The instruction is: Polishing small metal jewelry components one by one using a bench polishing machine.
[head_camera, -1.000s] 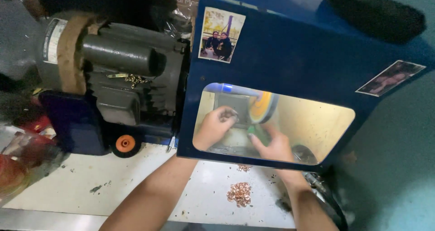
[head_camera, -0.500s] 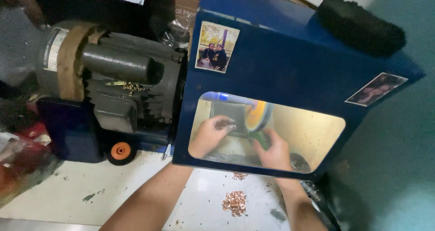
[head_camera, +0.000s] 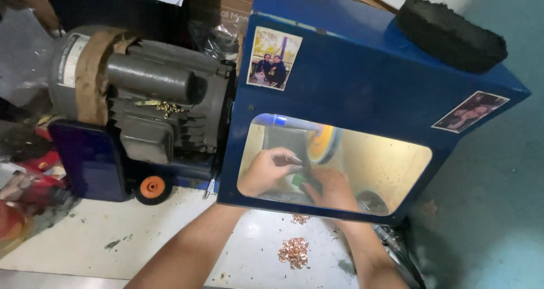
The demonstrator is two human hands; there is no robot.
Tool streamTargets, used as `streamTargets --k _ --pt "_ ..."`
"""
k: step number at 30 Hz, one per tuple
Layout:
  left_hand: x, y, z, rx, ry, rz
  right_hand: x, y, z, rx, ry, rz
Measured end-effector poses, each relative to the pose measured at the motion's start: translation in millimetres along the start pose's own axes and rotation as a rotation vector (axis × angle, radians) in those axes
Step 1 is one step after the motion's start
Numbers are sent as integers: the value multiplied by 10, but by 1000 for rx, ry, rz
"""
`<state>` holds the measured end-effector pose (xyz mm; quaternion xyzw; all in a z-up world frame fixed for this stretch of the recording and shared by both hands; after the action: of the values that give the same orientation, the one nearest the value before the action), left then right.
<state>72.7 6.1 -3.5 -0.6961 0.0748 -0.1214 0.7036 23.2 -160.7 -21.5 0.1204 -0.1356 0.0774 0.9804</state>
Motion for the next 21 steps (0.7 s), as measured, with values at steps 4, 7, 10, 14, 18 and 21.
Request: streamTargets --k 4,7,10,14,18,21 --pt "-14 51 -17 -31 36 52 52 -32 59 346 -65 -119" --pt "-14 107 -66 -27 38 87 38 -96 72 575 -18 -366" --pt "-39 88 -92 -21 51 71 43 -79 108 688 -46 -405" --pt "-25 109 -118 -5 64 80 1 -151 82 779 -28 -442" --pt "-40 67 -131 -5 53 103 9 -3 140 823 -35 -462" --pt "-24 87 -140 -16 42 115 -3 -67 156 720 -73 -482"
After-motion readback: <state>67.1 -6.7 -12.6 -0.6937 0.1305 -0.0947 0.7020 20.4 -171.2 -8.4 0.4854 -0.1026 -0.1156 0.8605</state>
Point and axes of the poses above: each hand's wrist, its own x-axis towards the middle knuckle, its own z-axis out of the back of the hand, y = z × x, the point moved 7 cm from there along x, towards the middle knuckle, and after that the axes turned 5 degrees about -y, right-handed, at the moved point
